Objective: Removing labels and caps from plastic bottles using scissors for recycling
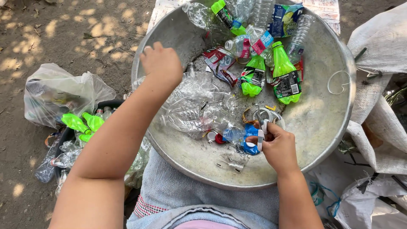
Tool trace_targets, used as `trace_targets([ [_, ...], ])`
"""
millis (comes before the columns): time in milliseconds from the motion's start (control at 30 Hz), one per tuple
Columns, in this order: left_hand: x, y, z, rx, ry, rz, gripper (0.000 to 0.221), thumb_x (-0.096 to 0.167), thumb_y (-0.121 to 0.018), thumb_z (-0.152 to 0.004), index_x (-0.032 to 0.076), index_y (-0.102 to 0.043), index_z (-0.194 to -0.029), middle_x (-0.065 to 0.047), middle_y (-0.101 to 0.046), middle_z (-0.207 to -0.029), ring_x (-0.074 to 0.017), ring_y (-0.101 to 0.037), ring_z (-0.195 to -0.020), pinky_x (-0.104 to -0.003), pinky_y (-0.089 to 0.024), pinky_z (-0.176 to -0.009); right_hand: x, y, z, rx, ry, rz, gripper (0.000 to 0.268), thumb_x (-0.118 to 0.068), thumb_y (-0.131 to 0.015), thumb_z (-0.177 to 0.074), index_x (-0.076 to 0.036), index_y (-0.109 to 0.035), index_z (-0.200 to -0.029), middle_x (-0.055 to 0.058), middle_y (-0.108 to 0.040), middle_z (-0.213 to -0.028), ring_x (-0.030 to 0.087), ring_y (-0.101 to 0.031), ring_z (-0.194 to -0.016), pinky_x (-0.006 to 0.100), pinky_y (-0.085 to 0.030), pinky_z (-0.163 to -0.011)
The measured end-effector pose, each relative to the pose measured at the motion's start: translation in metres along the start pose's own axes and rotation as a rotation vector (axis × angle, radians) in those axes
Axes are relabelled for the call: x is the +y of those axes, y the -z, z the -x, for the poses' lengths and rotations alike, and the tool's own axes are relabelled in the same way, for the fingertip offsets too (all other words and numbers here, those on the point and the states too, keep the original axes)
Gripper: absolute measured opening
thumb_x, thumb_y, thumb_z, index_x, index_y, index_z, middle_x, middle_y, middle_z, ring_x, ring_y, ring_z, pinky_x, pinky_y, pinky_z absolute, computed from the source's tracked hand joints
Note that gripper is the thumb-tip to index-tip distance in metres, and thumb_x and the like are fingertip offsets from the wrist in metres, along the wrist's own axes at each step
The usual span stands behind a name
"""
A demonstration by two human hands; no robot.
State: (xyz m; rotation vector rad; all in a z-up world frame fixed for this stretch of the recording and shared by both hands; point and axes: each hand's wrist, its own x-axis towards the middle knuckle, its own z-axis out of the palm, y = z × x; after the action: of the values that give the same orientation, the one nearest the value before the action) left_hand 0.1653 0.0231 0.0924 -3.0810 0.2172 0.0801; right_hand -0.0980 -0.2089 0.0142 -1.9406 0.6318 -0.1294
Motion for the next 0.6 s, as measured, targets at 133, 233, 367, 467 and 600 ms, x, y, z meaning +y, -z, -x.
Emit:
trace_targets([
  [133, 0.083, -0.027, -0.035, 0.081, -0.242, 0.217, 0.025, 0.022, -0.069, -0.085, -0.001, -0.071, -0.097, -0.022, -0.057, -0.109, -0.0344, -0.058, -0.092, -0.048, -0.051, -0.083, -0.023, 0.006, 0.003, 0.037, 0.066, -0.011, 0.031, -0.003, -0.090, -0.069, -0.003, -0.076, -0.097, 0.001, -0.069, -0.067, 0.007, -0.047, -0.053, 0.023, -0.038, -0.050],
  [233, 0.144, -0.075, -0.075, 0.184, -0.345, 0.260, 0.040, 0.010, -0.067, -0.079, -0.003, -0.057, -0.115, -0.022, -0.054, -0.113, -0.0362, -0.063, -0.090, -0.046, -0.058, -0.073, -0.014, 0.009, 0.000, 0.034, 0.085, -0.012, 0.060, -0.019, -0.096, -0.056, -0.006, -0.067, -0.107, 0.003, -0.068, -0.080, 0.012, -0.054, -0.063, 0.027, -0.046, -0.058],
  [367, 0.189, -0.119, -0.125, -0.012, -0.108, 0.397, 0.072, 0.015, -0.056, -0.090, 0.012, -0.028, -0.156, -0.019, -0.049, -0.132, -0.0366, -0.061, -0.103, -0.050, -0.052, -0.086, -0.012, 0.007, -0.003, 0.056, 0.183, 0.117, 0.081, -0.032, -0.102, -0.047, -0.003, -0.061, -0.111, 0.001, -0.056, -0.073, 0.014, -0.051, -0.064, 0.029, -0.046, -0.060],
  [467, 0.188, -0.132, -0.138, -0.082, 0.039, 0.738, 0.043, 0.019, -0.072, -0.087, 0.005, -0.053, -0.123, -0.019, -0.065, -0.115, -0.0359, -0.068, -0.104, -0.049, -0.055, -0.090, -0.007, 0.006, -0.003, 0.053, 0.274, 0.138, 0.087, -0.019, -0.104, -0.043, 0.002, -0.060, -0.115, 0.003, -0.061, -0.083, 0.015, -0.055, -0.068, 0.031, -0.048, -0.062],
  [600, 0.170, -0.133, -0.133, 0.091, -0.003, 0.899, 0.049, 0.016, -0.084, -0.075, 0.004, -0.061, -0.117, -0.014, -0.072, -0.110, -0.0316, -0.071, -0.100, -0.041, -0.056, -0.089, -0.011, 0.007, -0.003, 0.009, 0.215, 0.122, 0.088, -0.026, -0.103, -0.045, 0.000, -0.060, -0.117, 0.005, -0.067, -0.083, 0.016, -0.060, -0.068, 0.032, -0.052, -0.061],
])
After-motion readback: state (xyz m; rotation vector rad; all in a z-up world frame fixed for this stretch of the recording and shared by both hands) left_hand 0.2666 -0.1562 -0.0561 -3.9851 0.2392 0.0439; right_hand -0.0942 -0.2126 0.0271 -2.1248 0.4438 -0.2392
